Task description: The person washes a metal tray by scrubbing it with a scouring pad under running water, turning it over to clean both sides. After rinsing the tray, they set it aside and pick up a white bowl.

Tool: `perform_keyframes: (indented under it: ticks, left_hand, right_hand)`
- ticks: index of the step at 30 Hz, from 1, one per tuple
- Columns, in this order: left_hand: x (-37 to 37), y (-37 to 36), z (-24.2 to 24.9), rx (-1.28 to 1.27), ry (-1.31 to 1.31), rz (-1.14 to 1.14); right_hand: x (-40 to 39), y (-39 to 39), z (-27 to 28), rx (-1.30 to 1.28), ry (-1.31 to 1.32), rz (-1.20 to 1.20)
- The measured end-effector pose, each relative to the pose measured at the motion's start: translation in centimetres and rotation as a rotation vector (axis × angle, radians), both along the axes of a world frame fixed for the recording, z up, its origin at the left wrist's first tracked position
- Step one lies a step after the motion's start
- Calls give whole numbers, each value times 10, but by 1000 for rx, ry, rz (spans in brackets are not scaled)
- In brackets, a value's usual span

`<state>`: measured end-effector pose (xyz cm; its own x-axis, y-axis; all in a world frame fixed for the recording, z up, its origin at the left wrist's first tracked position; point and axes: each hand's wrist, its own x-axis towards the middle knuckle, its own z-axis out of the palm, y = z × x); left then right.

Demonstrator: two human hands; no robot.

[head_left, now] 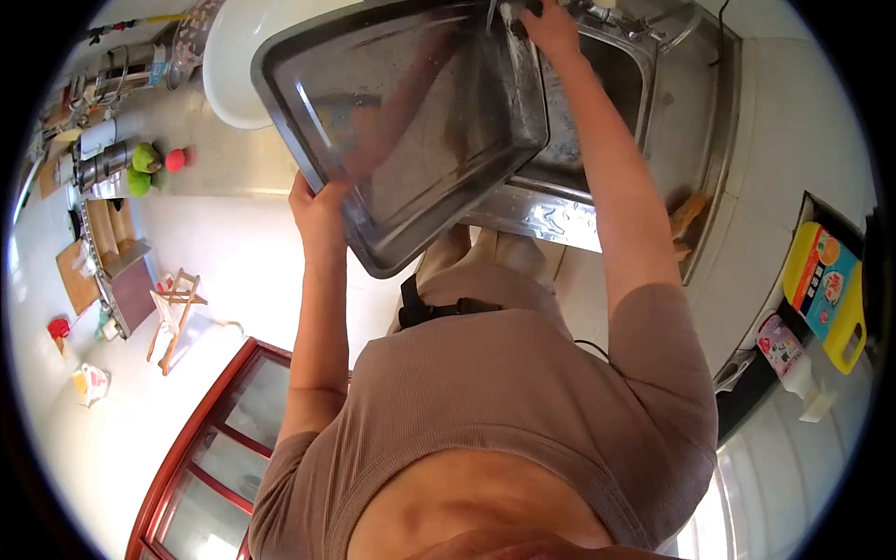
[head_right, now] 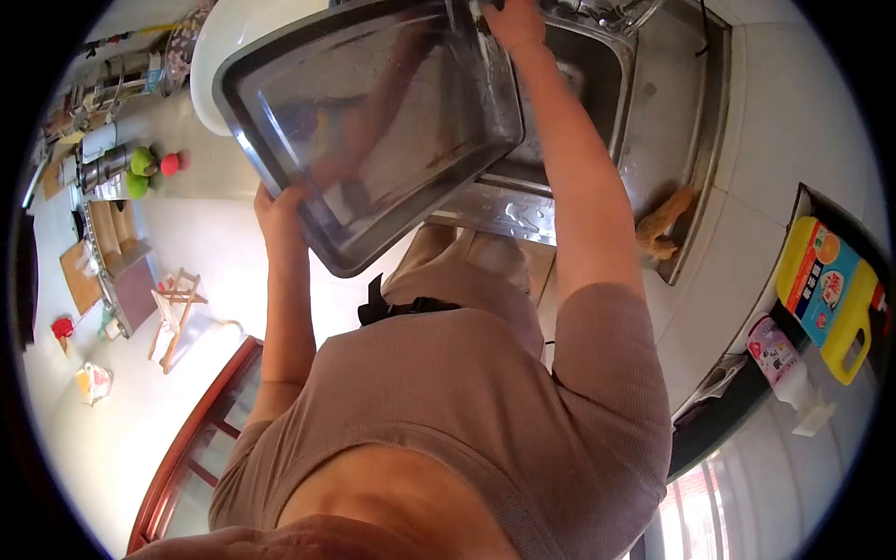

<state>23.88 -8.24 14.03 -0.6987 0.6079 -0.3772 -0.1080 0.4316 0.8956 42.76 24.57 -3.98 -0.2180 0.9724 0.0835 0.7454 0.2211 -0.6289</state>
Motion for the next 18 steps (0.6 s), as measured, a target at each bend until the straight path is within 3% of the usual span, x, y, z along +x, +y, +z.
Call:
perform_keyframes:
  ticks: [2, 5, 9, 12, 14, 16, 18]
  left_hand:
    - [9, 0, 15, 24, -5, 22]
    - [17, 1, 27, 29, -55, 102]
    - [12, -5, 14, -11, -103, 101]
    - [10, -5, 9, 38, -84, 101]
    - [7, -5, 10, -32, -74, 92]
    - [9, -5, 13, -37, -65, 84]
    - [11, -5, 17, -38, -59, 73]
  right_hand:
    - [-1, 0, -13, -38, -39, -27]
    - [5, -20, -17, -21, 102, 30]
    - [28, -82, -31, -318, -266, 57]
    - [30, -88, -33, -329, -128, -10]
    - [8, -66, -10, -63, 4, -24]
    - [-22, -31, 21, 0, 146, 32]
    - [-41, -19, 89, -443, -37, 178]
